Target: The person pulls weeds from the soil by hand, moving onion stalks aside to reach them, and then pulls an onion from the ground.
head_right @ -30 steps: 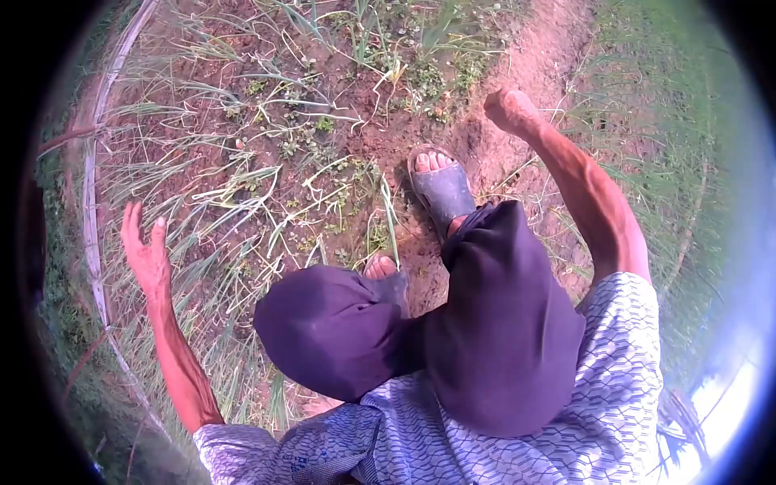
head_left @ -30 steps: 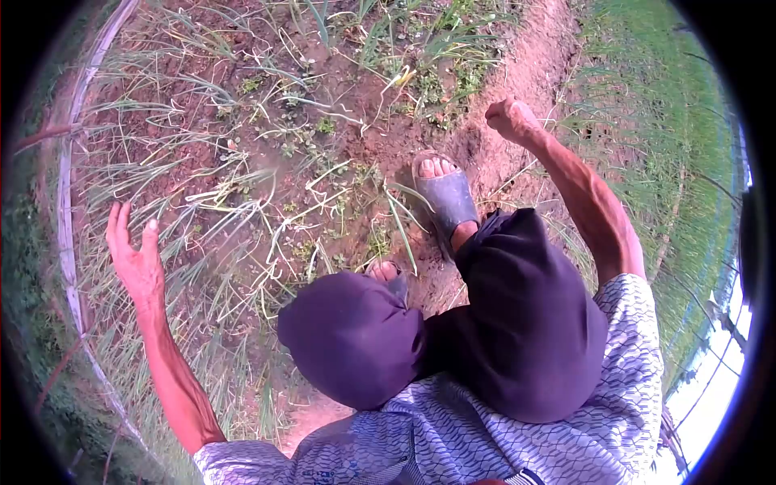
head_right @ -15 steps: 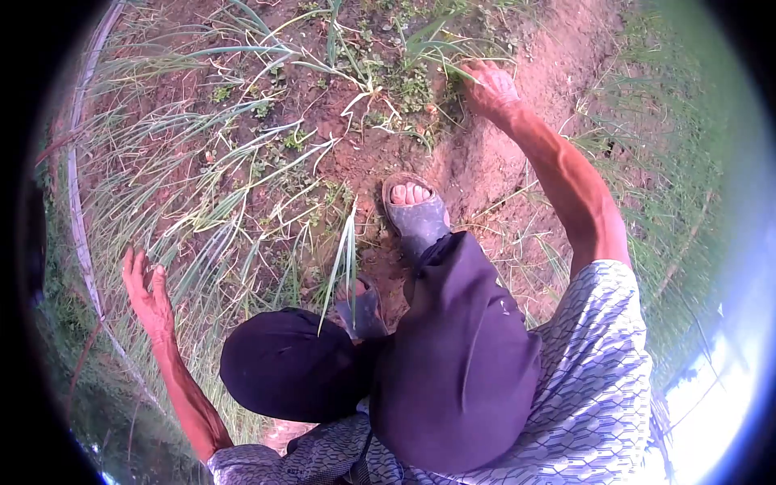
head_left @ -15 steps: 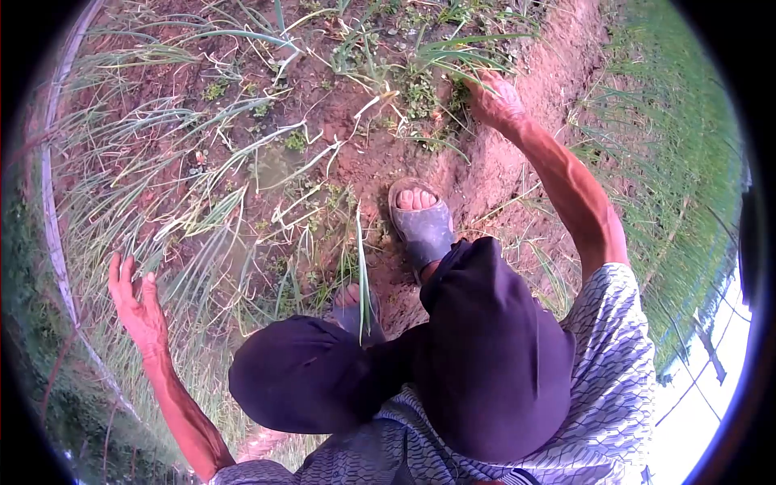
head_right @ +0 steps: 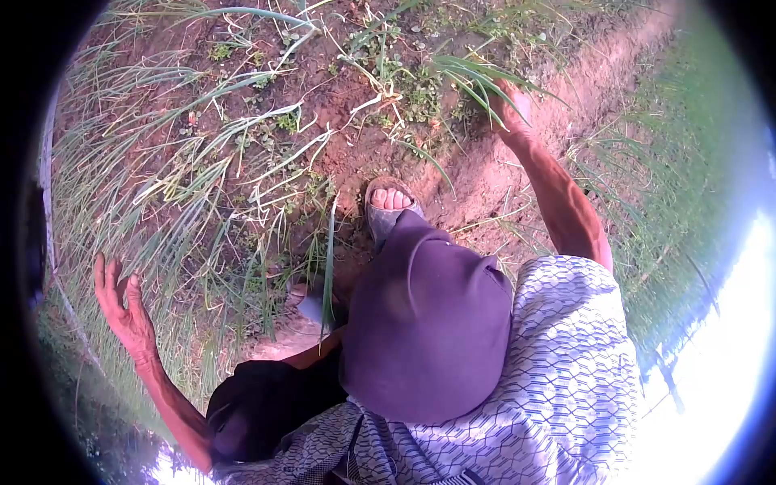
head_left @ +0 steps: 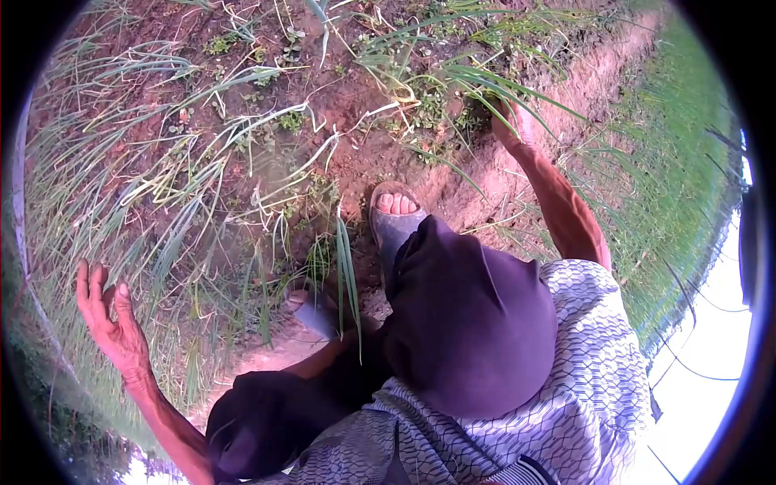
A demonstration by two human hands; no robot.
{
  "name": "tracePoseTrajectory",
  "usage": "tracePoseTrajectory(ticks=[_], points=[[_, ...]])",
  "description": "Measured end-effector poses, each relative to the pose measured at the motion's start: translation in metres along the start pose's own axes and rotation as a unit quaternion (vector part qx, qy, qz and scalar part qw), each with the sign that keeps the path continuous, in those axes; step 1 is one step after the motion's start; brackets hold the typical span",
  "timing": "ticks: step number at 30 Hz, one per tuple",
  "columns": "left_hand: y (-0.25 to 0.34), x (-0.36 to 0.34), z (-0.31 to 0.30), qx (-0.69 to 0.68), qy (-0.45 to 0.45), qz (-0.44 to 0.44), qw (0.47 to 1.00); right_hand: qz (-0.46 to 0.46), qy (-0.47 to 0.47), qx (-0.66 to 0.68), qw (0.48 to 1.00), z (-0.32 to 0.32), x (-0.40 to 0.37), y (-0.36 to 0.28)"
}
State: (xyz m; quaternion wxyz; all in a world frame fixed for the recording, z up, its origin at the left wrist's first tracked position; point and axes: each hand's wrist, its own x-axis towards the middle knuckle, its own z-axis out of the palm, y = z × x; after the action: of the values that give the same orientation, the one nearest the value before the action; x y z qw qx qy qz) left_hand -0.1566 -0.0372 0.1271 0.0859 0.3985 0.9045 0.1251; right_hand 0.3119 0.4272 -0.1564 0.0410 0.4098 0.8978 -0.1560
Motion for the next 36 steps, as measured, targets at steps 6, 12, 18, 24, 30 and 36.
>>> tracePoseTrajectory(ticks=[6,12,18,24,30,36], points=[[-0.008,-0.033,-0.009,-0.018,-0.038,-0.04,0.998,-0.087,0.042,-0.023,0.995,0.013,0.009,0.016],[-0.015,-0.059,-0.021,-0.049,-0.017,-0.106,0.993,-0.017,-0.019,-0.056,0.998,0.042,0.017,0.031],[-0.002,-0.055,0.001,-0.078,-0.024,-0.098,0.992,0.003,0.086,0.072,0.994,0.017,0.02,0.017],[-0.007,-0.064,0.003,-0.08,-0.039,-0.106,0.99,0.199,-0.022,0.448,0.871,-0.004,-0.023,0.009],[-0.016,-0.071,0.008,-0.14,-0.026,-0.168,0.976,0.034,-0.065,0.086,0.994,-0.005,-0.031,-0.029],[-0.006,-0.072,0.005,-0.131,-0.038,-0.177,0.975,-0.055,-0.022,-0.02,0.998,0.01,-0.023,-0.057]])
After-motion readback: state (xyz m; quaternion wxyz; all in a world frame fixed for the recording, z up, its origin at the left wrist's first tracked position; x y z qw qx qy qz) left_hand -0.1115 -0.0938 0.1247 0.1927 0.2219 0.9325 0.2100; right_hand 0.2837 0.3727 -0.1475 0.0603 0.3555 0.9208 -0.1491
